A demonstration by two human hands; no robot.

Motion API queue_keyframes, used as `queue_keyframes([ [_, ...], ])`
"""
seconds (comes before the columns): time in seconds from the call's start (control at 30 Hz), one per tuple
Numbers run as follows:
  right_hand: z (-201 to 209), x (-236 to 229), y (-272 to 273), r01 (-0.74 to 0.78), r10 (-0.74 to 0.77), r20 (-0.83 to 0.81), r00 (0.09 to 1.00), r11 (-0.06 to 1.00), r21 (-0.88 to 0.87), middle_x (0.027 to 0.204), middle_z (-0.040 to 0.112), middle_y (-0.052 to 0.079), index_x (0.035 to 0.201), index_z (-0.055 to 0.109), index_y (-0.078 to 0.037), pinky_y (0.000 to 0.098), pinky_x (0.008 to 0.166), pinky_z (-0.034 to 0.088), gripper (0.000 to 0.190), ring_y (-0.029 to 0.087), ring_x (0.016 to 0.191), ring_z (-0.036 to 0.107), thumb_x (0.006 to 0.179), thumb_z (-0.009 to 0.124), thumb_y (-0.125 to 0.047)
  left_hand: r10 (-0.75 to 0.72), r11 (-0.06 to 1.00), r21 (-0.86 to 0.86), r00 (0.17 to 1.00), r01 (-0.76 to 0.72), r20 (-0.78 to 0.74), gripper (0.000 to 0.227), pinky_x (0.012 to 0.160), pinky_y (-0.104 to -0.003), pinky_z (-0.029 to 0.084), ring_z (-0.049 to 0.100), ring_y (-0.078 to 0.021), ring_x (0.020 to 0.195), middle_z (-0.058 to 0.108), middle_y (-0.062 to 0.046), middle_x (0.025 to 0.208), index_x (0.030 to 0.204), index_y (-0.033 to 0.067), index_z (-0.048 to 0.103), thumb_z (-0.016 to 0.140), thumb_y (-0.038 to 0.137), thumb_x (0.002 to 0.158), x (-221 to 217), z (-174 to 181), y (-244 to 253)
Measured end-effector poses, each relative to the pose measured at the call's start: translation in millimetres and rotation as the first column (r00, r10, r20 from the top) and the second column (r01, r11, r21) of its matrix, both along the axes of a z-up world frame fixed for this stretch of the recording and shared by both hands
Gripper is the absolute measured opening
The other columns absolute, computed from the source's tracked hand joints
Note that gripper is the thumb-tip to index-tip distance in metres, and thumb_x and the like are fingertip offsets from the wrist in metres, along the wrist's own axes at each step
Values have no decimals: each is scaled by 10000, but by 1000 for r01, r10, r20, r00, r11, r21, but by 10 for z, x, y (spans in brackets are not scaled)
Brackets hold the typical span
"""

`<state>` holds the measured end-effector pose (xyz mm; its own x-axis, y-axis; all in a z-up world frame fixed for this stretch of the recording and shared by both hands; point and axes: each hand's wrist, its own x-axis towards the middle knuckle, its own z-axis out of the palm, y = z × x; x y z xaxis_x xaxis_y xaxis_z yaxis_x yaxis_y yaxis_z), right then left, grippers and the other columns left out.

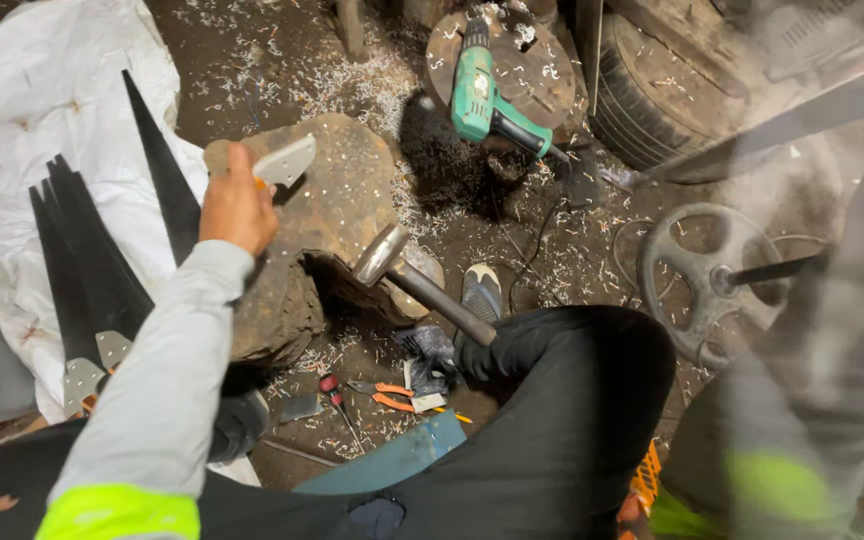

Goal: The person assembles a hand saw by attaching a metal blade to a handle using a hammer and a metal punch. They repeatedly align the blade and handle, then strike the punch to secure the connection.

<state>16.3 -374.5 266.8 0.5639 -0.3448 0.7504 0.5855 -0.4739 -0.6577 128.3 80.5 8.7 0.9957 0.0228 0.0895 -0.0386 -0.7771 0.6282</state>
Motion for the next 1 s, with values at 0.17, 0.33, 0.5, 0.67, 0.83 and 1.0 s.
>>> queue_keyframes([
  [0.17, 200, -25, 815, -58, -35, -169, 985, 857, -512, 713, 578, 81, 831, 619, -38, 302, 574, 437, 408, 162, 552, 516, 976, 848, -343, -105, 862, -471, 976, 186, 193, 576, 722, -428, 548, 632, -310, 853, 683, -182, 1165, 1427, 64, 516, 726, 85, 891, -779, 689, 244],
  [0.33, -560, -345, 1644, -307, -9, -405, 914, 636, -707, 546, 595, 98, 646, 630, -79, 391, 470, 443, 506, 292, 474, 593, 780, 852, -513, -226, 314, -917, 919, -245, -322, 635, 505, -275, 523, 530, -82, 599, 601, -10, 898, 1530, 166, 503, 685, 172, 921, -1588, 881, 79],
  [0.5, -921, -448, 1827, -406, -45, -553, 832, 631, -662, 512, 597, 103, 631, 629, -72, 424, 464, 454, 547, 319, 482, 616, 775, 812, -567, -305, 175, -950, 903, -260, -303, 619, 506, -261, 520, 531, -62, 607, 568, 18, 853, 1539, 155, 489, 661, 177, 945, -1753, 875, 67],
  [0.67, -878, -464, 1844, -402, -29, -548, 836, 648, -647, 556, 640, 102, 828, 754, -93, 410, 476, 492, 475, 315, 505, 654, 782, 782, -564, -342, 168, -967, 909, -189, -237, 628, 495, -250, 511, 524, -56, 604, 567, 13, 847, 1549, 128, 483, 670, 164, 950, -1754, 879, 77],
  [0.83, -840, -473, 1845, -433, -97, -609, 787, 617, -657, 544, 643, 101, 805, 754, -94, 411, 488, 498, 490, 317, 515, 664, 784, 785, -582, -293, 272, -956, 937, -109, -190, 596, 492, -252, 528, 519, -51, 600, 595, 7, 853, 1527, 115, 512, 676, 153, 955, -1752, 911, 67],
  [1.0, -778, -514, 1775, -396, -229, -628, 744, 605, -691, 485, 605, 96, 649, 691, -78, 423, 468, 464, 570, 313, 469, 629, 743, 807, -628, -215, 662, -742, 975, 103, -56, 538, 681, -323, 522, 604, -167, 781, 733, -79, 1081, 1458, 98, 593, 700, 105, 931, -1784, 1055, 22],
])
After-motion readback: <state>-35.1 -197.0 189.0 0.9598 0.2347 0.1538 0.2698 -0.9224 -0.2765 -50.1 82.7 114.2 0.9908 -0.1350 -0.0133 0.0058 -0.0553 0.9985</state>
